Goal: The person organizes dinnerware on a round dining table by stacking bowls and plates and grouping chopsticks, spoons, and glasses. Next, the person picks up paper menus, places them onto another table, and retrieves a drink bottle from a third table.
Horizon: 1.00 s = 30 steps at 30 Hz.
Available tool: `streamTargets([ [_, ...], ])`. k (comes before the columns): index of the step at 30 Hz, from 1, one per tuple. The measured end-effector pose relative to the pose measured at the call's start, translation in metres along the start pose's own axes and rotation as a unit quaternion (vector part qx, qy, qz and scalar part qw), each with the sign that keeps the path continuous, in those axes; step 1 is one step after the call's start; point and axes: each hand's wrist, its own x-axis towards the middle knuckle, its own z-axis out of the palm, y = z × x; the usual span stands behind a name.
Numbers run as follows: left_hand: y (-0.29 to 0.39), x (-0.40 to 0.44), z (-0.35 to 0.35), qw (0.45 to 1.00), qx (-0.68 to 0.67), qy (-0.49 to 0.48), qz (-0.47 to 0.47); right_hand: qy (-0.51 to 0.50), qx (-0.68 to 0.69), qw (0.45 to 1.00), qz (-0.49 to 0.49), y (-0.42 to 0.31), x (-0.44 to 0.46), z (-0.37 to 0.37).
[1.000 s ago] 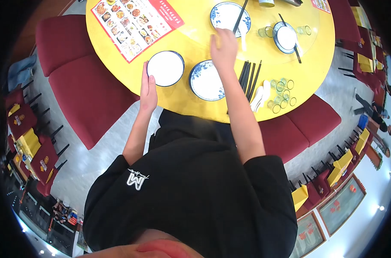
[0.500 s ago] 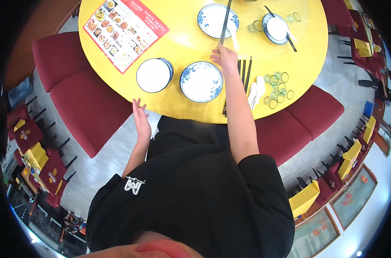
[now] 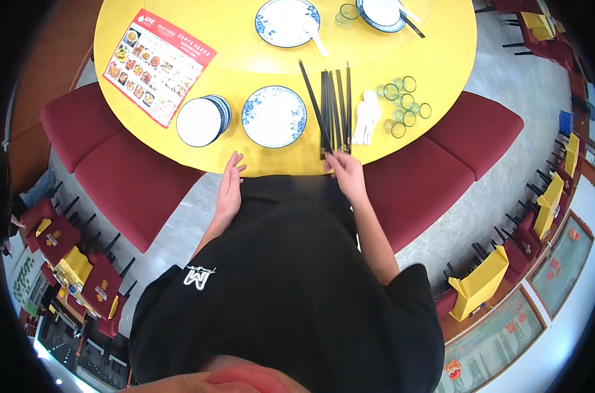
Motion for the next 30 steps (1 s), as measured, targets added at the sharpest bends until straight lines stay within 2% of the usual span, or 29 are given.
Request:
streamTargets([
  [1, 0.002, 0.001, 0.004, 0.999, 0.0, -0.04, -0.012, -0.001, 0.001, 1.0, 0.002, 0.015, -0.015, -0.005],
  [3, 0.004, 0.002, 0.011, 0.995, 0.014, -0.098, -0.029, 0.04, 0.073, 0.992, 0.09, 0.045, -0.031, -0.011],
  [7, 0.008, 0.004, 0.016, 0.992, 0.027, -0.117, -0.036, 0.052, 0.153, 0.98, 0.119, 0.088, -0.013, -0.02],
  [10, 0.009, 0.002, 0.018, 0.992, 0.033, -0.113, -0.05, 0.061, 0.182, 0.967, 0.165, 0.063, 0.004, -0.022],
  [12, 0.012, -0.001, 0.019, 0.989, 0.038, -0.123, -0.071, 0.048, 0.192, 0.968, 0.157, 0.06, 0.007, -0.028],
  [14, 0.013, -0.005, 0.021, 0.99, 0.023, -0.114, -0.074, 0.062, -0.064, 0.98, 0.18, 0.044, 0.008, -0.037],
  [15, 0.013, -0.005, 0.022, 0.991, 0.006, -0.105, -0.08, 0.08, -0.212, 0.966, 0.125, 0.033, 0.005, -0.043],
  [16, 0.01, -0.005, 0.023, 0.992, 0.005, -0.1, -0.079, 0.126, -0.336, 0.933, -0.005, 0.033, 0.011, -0.043],
  [19, 0.001, 0.002, 0.031, 0.989, 0.017, -0.131, -0.066, 0.099, -0.21, 0.973, -0.007, 0.003, 0.05, -0.048],
  [21, 0.001, 0.014, 0.046, 0.989, 0.011, -0.135, -0.052, 0.13, -0.199, 0.969, -0.068, -0.054, 0.093, -0.043],
  [22, 0.006, 0.018, 0.054, 0.99, 0.009, -0.132, -0.051, 0.187, -0.222, 0.948, -0.13, -0.07, 0.126, -0.038],
  [23, 0.014, 0.021, 0.061, 0.991, -0.001, -0.126, -0.032, 0.242, -0.17, 0.933, -0.205, -0.068, 0.171, -0.034],
  [26, 0.04, 0.022, 0.073, 0.993, -0.014, -0.114, -0.01, 0.265, -0.194, 0.93, -0.167, -0.087, 0.269, -0.038],
  [28, 0.051, 0.019, 0.076, 0.991, -0.026, -0.131, 0.006, 0.264, -0.186, 0.935, -0.147, -0.1, 0.291, -0.03],
  [30, 0.054, 0.02, 0.074, 0.99, -0.024, -0.136, 0.013, 0.103, -0.164, 0.981, -0.035, -0.128, 0.289, -0.028],
])
